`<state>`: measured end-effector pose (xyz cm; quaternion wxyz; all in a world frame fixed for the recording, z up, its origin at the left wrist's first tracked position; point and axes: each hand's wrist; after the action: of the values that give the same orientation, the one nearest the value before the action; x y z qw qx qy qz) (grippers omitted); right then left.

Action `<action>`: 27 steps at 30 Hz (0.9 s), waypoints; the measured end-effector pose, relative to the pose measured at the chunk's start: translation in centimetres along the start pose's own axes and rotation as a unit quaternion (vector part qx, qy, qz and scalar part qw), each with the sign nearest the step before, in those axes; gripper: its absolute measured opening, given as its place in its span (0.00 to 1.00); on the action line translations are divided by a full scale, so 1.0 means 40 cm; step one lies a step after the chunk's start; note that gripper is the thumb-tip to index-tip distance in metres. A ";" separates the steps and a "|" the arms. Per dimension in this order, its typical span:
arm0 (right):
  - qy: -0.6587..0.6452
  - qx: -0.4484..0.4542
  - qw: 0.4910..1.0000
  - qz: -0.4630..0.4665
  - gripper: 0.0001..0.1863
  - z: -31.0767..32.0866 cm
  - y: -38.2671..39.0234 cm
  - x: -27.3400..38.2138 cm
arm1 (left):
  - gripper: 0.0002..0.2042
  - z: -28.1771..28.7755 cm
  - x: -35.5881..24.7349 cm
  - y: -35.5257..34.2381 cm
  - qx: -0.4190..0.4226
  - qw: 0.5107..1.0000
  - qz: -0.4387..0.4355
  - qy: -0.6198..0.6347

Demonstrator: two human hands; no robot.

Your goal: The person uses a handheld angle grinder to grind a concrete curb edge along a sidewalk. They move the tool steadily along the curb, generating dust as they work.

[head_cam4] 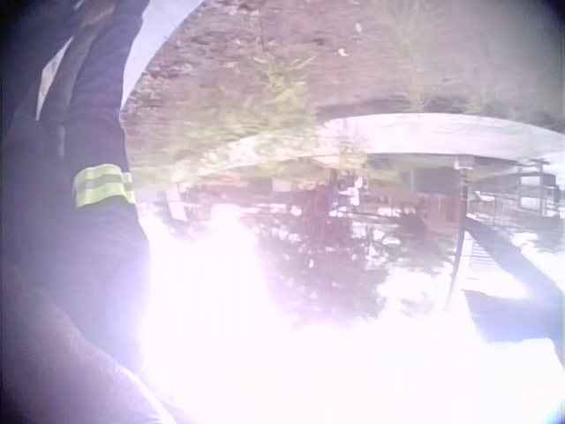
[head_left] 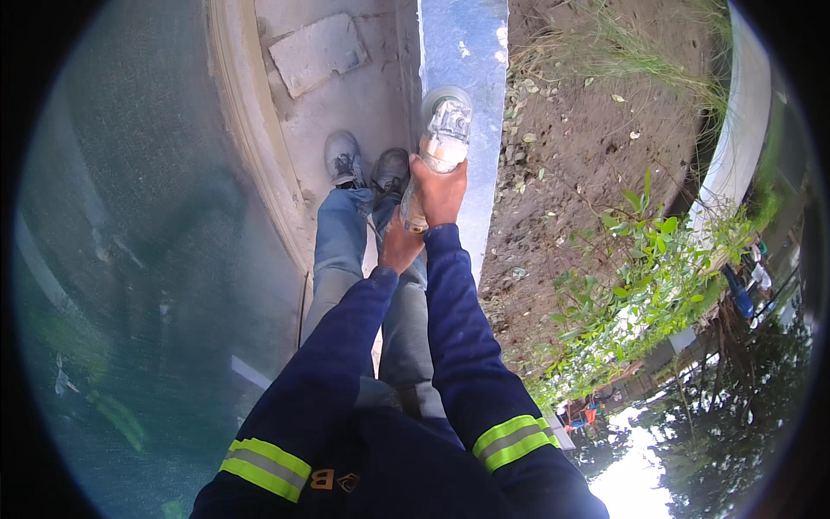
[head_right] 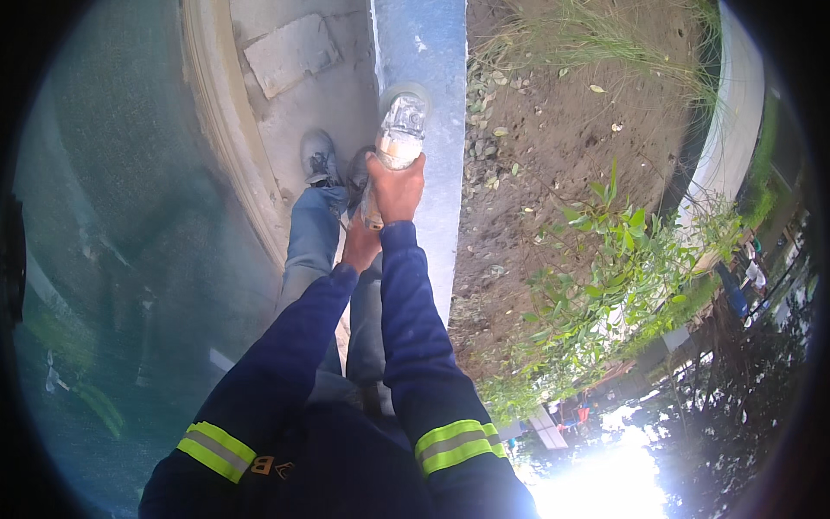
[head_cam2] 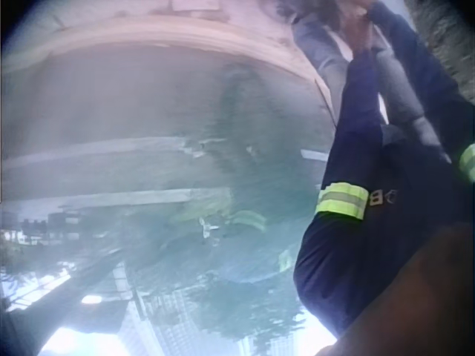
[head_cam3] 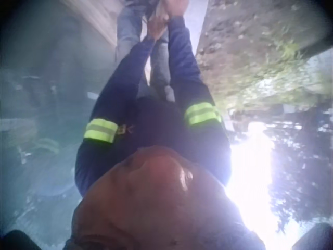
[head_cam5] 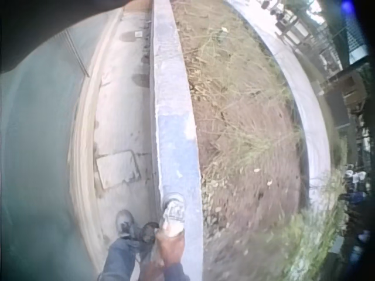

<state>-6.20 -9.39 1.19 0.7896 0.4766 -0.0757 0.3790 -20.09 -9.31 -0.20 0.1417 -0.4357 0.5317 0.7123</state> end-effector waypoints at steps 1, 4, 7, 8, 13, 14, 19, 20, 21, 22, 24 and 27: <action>0.004 0.002 1.000 0.007 0.38 0.000 -0.011 0.003 | 0.34 -0.010 0.002 -0.008 -0.014 1.000 -0.021 0.014; -0.013 0.021 0.999 0.041 0.39 -0.001 -0.048 0.016 | 0.34 -0.032 0.000 -0.030 -0.020 0.999 0.008 0.032; -0.027 0.020 0.999 0.037 0.38 0.025 -0.063 0.022 | 0.32 -0.054 0.002 -0.050 -0.017 0.999 -0.026 -0.037; -0.037 0.022 0.998 0.042 0.38 0.037 -0.067 0.023 | 0.32 -0.064 0.006 -0.045 -0.017 0.998 -0.035 -0.041; -0.045 0.047 0.997 0.039 0.38 0.078 -0.062 -0.014 | 0.35 -0.132 0.045 0.003 -0.039 0.998 -0.054 0.001; -0.026 0.049 0.997 0.045 0.38 0.079 -0.061 -0.023 | 0.36 -0.142 0.053 0.014 -0.042 0.998 -0.034 0.026; 0.043 0.042 0.997 0.047 0.37 0.068 -0.058 -0.036 | 0.36 -0.153 0.055 0.029 -0.089 0.988 -0.052 0.116; 0.050 0.041 0.997 0.047 0.37 0.063 -0.061 -0.029 | 0.36 -0.148 0.047 0.022 -0.087 0.989 -0.042 0.113; 0.033 0.048 0.997 0.050 0.36 0.059 -0.066 -0.019 | 0.36 -0.144 0.037 0.013 -0.083 0.990 -0.052 0.105; 0.032 0.045 0.997 0.057 0.36 0.060 -0.072 -0.009 | 0.35 -0.141 0.025 0.001 -0.073 0.992 -0.047 0.094; 0.014 0.047 0.996 0.075 0.36 0.066 -0.086 0.011 | 0.34 -0.141 0.002 -0.020 -0.058 0.994 -0.033 0.082; 0.015 0.034 0.997 0.063 0.36 0.088 -0.096 0.019 | 0.32 -0.156 -0.021 -0.030 -0.043 0.999 0.013 0.031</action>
<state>-2.25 -12.83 0.73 0.7486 0.4919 -0.0808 0.4371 -15.87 -14.10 -0.67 0.0970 -0.4564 0.5103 0.7224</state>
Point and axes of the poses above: each hand's wrist, its own y-axis away from the middle knuckle, its own z-axis out of the back of the hand, x = y × z, and after that the axes turned 15 degrees about -z, right-handed
